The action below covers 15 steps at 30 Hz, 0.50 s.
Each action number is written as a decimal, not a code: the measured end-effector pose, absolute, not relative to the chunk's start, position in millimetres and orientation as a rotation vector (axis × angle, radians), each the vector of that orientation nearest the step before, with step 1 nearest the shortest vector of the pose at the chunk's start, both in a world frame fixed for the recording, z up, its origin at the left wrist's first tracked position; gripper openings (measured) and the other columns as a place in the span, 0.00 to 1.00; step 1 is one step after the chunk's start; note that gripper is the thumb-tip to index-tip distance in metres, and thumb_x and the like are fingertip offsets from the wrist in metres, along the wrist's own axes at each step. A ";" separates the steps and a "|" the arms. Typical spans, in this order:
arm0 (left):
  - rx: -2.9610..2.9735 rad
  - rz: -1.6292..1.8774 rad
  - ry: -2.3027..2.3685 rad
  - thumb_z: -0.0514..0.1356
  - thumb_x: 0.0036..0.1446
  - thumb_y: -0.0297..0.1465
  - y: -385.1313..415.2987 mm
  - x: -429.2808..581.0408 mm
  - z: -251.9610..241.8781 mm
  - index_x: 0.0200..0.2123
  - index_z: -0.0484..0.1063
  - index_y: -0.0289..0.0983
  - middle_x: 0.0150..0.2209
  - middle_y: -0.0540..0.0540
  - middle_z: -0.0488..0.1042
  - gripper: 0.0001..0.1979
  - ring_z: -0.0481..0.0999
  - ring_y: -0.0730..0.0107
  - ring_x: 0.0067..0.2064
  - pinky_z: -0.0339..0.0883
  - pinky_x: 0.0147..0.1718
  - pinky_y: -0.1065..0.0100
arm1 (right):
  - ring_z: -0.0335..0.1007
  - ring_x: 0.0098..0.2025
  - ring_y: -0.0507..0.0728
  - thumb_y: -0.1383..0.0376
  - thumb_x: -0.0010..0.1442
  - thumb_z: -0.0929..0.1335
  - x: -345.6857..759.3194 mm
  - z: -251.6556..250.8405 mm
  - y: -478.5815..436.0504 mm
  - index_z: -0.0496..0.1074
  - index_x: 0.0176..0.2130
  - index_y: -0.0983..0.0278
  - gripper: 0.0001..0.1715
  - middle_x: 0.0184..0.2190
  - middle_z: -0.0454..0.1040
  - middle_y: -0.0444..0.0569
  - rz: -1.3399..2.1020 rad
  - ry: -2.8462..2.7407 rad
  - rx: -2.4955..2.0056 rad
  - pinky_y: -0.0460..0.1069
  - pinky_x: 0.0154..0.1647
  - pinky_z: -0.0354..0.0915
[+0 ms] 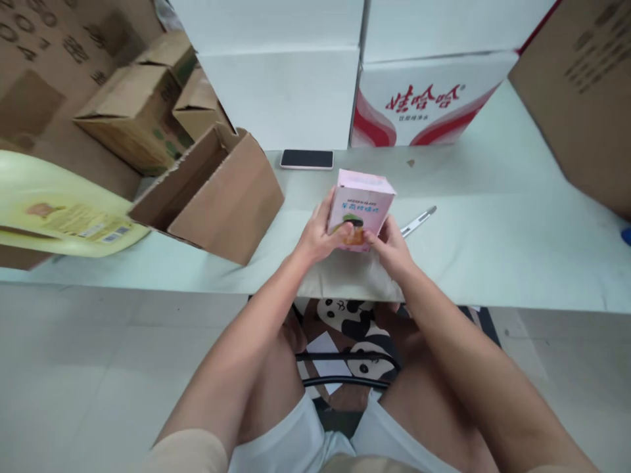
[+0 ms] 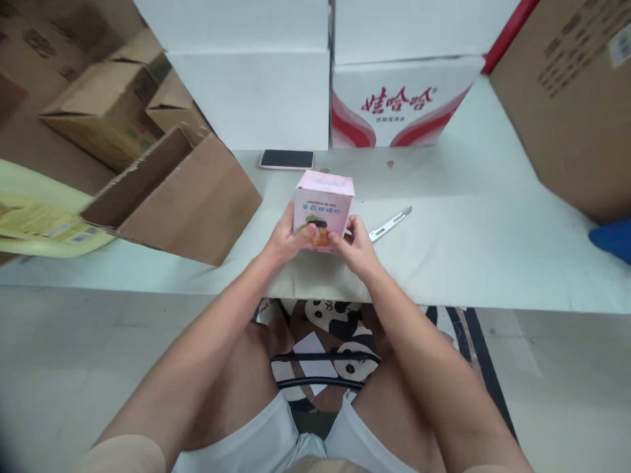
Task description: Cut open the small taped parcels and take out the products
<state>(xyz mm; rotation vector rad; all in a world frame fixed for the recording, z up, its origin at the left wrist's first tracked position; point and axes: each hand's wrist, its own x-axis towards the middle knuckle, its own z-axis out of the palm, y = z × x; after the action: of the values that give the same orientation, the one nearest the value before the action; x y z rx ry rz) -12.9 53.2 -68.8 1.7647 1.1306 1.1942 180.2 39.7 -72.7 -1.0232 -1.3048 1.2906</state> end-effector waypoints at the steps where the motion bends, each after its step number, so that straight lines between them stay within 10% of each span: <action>1: 1.753 1.240 1.146 0.62 0.58 0.55 66.9 -12.5 -60.0 0.65 0.60 0.43 0.57 0.38 0.74 0.38 0.76 0.53 0.58 0.73 0.55 0.54 | 0.72 0.44 0.56 0.40 0.48 0.76 177.7 -64.3 51.9 0.64 0.38 0.57 0.33 0.39 0.72 0.44 1.272 -1.263 -1.005 0.52 0.42 0.72; 15: 1.346 1.263 0.877 0.61 0.67 0.34 243.3 -45.7 102.1 0.62 0.55 0.50 0.56 0.45 0.71 0.24 0.77 0.48 0.59 0.72 0.49 0.44 | 0.76 0.42 0.48 0.63 0.68 0.66 150.3 113.0 215.0 0.56 0.28 0.62 0.19 0.34 0.75 0.39 1.234 -1.349 -0.877 0.45 0.40 0.70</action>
<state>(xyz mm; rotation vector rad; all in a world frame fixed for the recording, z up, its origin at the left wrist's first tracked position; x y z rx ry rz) -45.7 243.3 102.1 1.3464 0.8771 1.2627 150.3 215.0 113.0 -0.8766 -1.3489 1.2335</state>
